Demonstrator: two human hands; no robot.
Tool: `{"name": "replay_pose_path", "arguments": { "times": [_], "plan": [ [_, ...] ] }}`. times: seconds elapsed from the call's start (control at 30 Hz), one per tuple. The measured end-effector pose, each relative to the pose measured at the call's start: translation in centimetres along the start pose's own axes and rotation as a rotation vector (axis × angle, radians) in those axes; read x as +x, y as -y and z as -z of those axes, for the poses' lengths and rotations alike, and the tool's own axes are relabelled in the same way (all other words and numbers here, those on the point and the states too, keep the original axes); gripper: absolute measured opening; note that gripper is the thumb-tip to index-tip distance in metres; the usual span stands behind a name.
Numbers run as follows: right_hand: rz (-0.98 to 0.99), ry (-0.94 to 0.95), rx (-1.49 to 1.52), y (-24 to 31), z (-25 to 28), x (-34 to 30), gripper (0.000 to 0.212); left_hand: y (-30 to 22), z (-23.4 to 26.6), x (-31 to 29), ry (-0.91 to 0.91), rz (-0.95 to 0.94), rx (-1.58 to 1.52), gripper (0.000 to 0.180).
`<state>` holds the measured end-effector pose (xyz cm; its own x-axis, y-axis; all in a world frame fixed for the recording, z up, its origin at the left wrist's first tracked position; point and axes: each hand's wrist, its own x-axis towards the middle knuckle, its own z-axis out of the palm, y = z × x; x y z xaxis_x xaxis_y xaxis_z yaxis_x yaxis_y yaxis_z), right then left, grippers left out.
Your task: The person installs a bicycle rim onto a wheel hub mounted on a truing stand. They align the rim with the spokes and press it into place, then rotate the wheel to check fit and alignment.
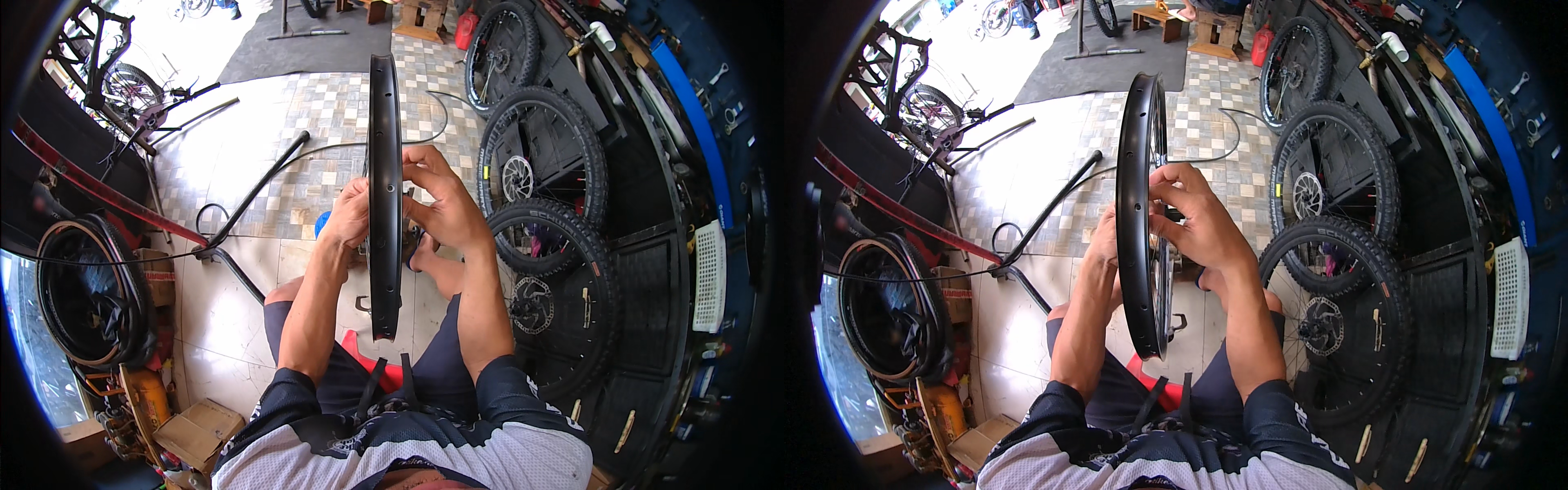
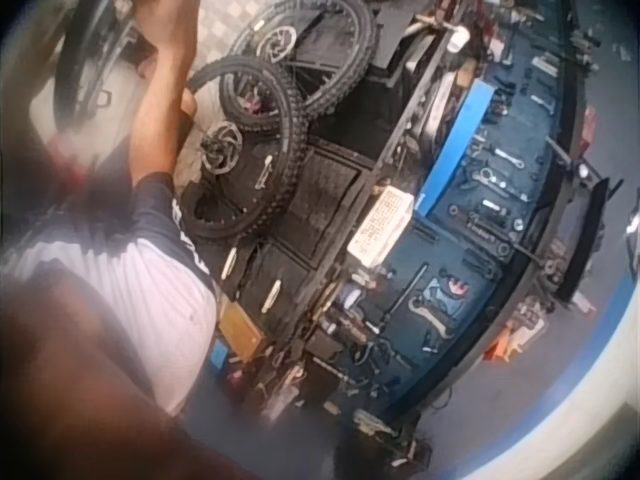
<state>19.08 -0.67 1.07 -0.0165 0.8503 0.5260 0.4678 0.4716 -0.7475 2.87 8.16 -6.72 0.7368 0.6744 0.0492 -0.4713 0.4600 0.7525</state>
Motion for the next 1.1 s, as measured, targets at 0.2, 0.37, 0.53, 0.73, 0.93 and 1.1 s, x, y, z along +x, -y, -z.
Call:
{"name": "replay_pose_path", "arguments": {
  "times": [0.2, 0.37, 0.53, 0.73, 0.93, 1.1],
  "plan": [
    [-0.017, -0.120, -0.227, 0.6, -0.6, -0.2, 0.035, 0.0, -0.1, 0.0, -0.070, 0.006, 0.053, 0.025],
    [-0.019, -0.201, -0.229, 1.0, -1.5, -0.1, 0.027, 0.1, -0.1, 0.0, -0.053, 0.007, 0.010, 0.026],
    [-0.025, -0.232, -0.269, 1.3, -1.8, 0.0, 0.021, -0.5, -0.4, -0.2, -0.027, 0.022, 0.038, 0.030],
    [-0.034, -0.303, -0.253, 1.3, -2.2, 0.4, 0.017, -1.5, -0.8, -1.4, -0.007, -0.056, 0.049, 0.037],
    [-0.228, -0.285, 0.295, -1.0, -1.9, 1.0, 0.014, -0.3, -2.5, -8.1, -0.250, -0.372, 0.414, 0.063],
    [-0.260, -0.322, 0.192, -3.0, -1.9, 1.4, 0.013, 0.9, -5.0, -11.7, -0.124, -0.349, 0.599, 0.079]
  ]
}}
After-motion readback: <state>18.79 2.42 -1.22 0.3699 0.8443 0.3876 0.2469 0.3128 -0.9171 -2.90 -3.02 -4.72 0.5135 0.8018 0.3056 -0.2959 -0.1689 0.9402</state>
